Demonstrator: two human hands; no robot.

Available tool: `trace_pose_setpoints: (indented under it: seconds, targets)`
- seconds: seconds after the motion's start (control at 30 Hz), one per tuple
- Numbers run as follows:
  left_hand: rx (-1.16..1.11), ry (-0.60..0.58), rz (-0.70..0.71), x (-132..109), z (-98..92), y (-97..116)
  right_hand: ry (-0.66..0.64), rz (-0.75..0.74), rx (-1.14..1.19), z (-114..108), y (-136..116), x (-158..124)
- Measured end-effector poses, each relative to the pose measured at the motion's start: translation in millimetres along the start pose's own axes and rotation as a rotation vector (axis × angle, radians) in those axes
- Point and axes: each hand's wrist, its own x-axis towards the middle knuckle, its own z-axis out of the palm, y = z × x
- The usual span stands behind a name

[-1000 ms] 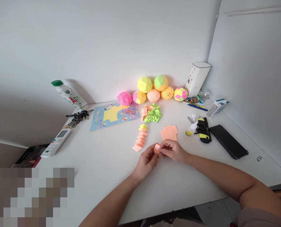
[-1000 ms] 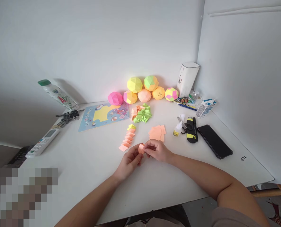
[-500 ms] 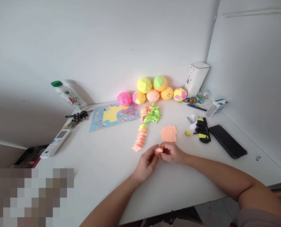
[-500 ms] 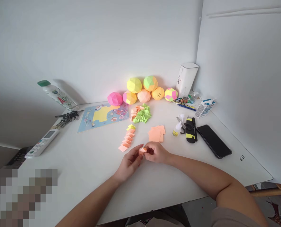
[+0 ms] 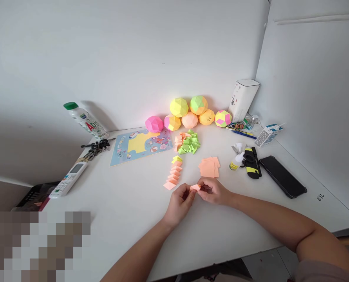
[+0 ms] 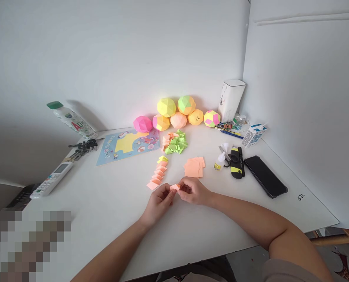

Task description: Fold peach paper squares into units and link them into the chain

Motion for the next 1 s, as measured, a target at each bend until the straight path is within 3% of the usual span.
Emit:
trace_pose_setpoints:
  seconds: [0.33,0.5,1.0]
  targets:
    - [-0.089,0.036,-0.11,1.4,-1.2,-1.2,0.036,0.039,0.019,0.9,-0.2,0.5]
    - [-0.182,0.067,-0.082,2.5,-1.3,0.9,0.005,0.047,-0.039,0.3,0.4,1.0]
    - [-0.125,-0.034,-0.076,4.9,-3.5,1.8,0.07,-0.1,0.004,2.7,4.3,-1.9]
